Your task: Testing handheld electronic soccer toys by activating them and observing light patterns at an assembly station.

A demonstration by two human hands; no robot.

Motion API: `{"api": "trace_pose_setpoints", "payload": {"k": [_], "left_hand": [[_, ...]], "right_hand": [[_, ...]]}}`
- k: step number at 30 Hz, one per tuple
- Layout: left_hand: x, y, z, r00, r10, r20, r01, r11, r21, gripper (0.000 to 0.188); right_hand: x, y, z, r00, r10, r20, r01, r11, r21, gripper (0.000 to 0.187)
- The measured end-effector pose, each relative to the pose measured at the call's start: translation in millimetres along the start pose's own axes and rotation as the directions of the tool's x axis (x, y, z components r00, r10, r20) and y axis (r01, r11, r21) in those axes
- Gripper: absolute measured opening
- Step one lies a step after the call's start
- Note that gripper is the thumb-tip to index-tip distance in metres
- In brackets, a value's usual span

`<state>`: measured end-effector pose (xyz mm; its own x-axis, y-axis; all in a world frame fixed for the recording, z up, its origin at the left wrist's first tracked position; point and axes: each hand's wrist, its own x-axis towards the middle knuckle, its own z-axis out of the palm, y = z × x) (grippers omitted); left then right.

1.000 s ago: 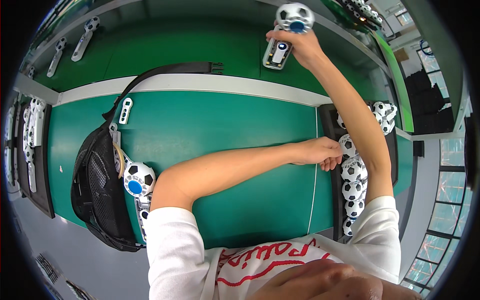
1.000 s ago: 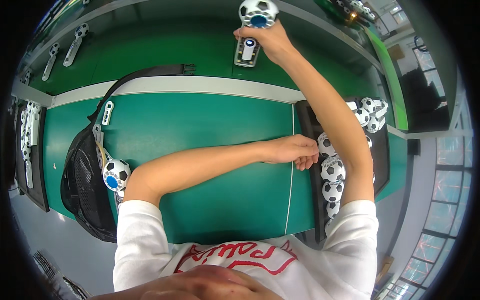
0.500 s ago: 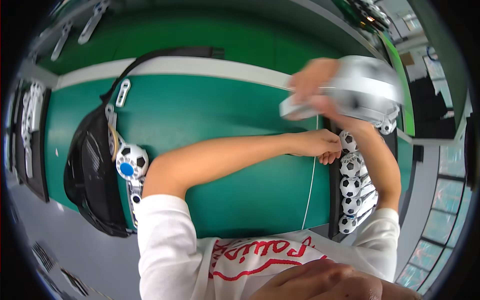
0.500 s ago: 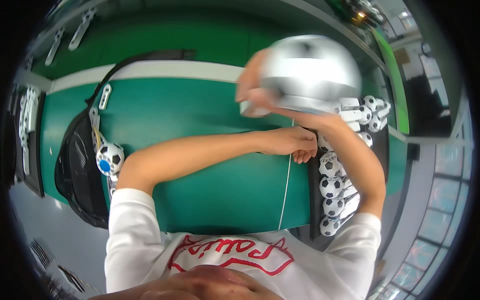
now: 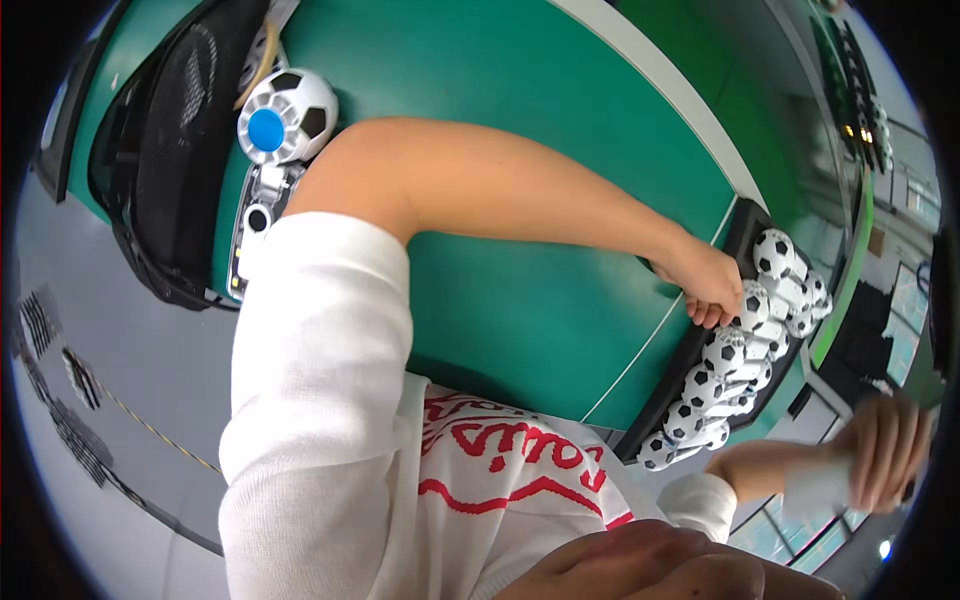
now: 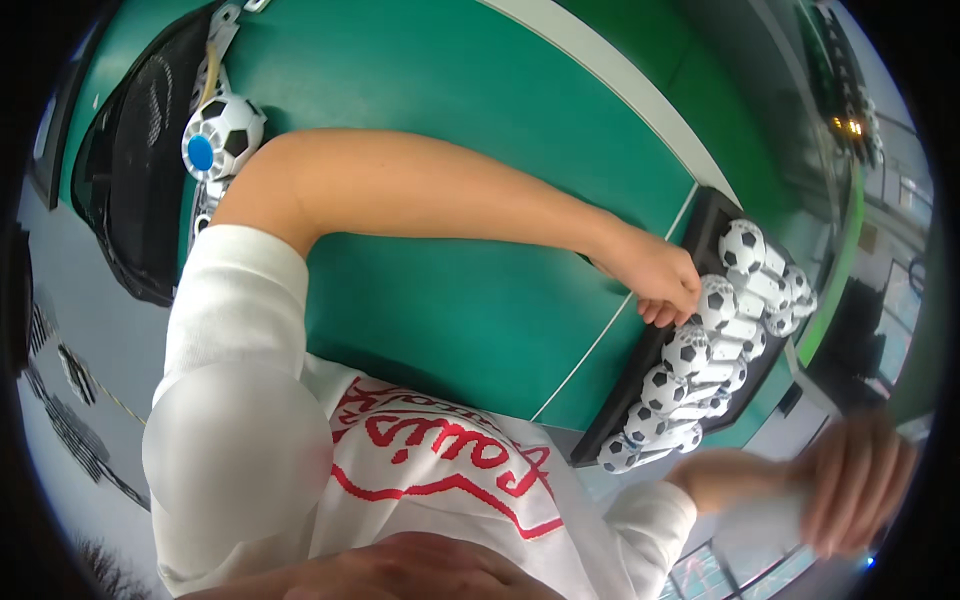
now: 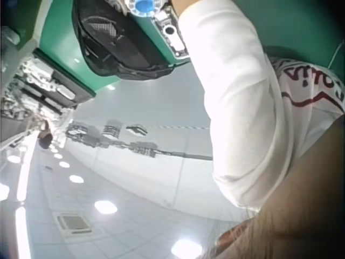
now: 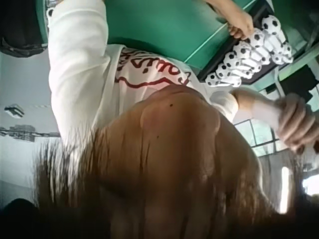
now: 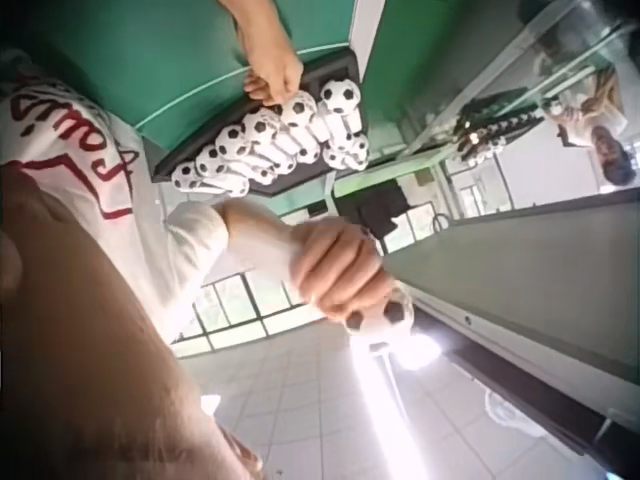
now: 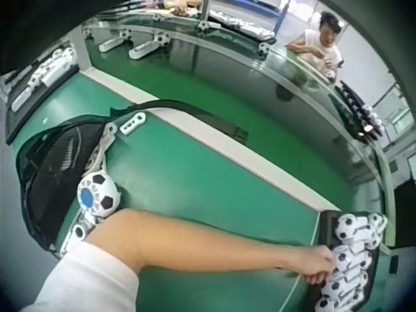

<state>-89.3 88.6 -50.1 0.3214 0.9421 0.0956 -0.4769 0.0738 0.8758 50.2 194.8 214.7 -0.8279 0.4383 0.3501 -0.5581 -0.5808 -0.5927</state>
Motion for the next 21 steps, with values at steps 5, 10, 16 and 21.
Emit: {"api": "trace_pose_setpoints", "payload": {"k": [5, 10, 16, 21], "left_hand": [[-4, -2, -1, 0.998, 0.014, -0.057, -0.017, 0.999, -0.046, 0.026], [3, -18, -20, 0.905, 0.356, 0.233, -0.306, 0.925, -0.225, 0.016], [-11, -1, -2, 0.988, 0.155, 0.003, -0.154, 0.984, -0.093, 0.017], [-6, -9, -7, 0.989, 0.131, 0.06, -0.124, 0.986, -0.107, 0.012]], "right_hand": [[15, 139, -3, 0.812, 0.555, -0.182, -0.583, 0.752, -0.309, 0.022], [17, 189, -51, 0.71, 0.646, -0.28, -0.704, 0.669, -0.241, 0.032], [20, 219, -73, 0.592, 0.72, -0.362, -0.806, 0.539, -0.247, 0.063], [20, 225, -69, 0.563, 0.746, -0.356, -0.826, 0.512, -0.234, 0.061]]}}
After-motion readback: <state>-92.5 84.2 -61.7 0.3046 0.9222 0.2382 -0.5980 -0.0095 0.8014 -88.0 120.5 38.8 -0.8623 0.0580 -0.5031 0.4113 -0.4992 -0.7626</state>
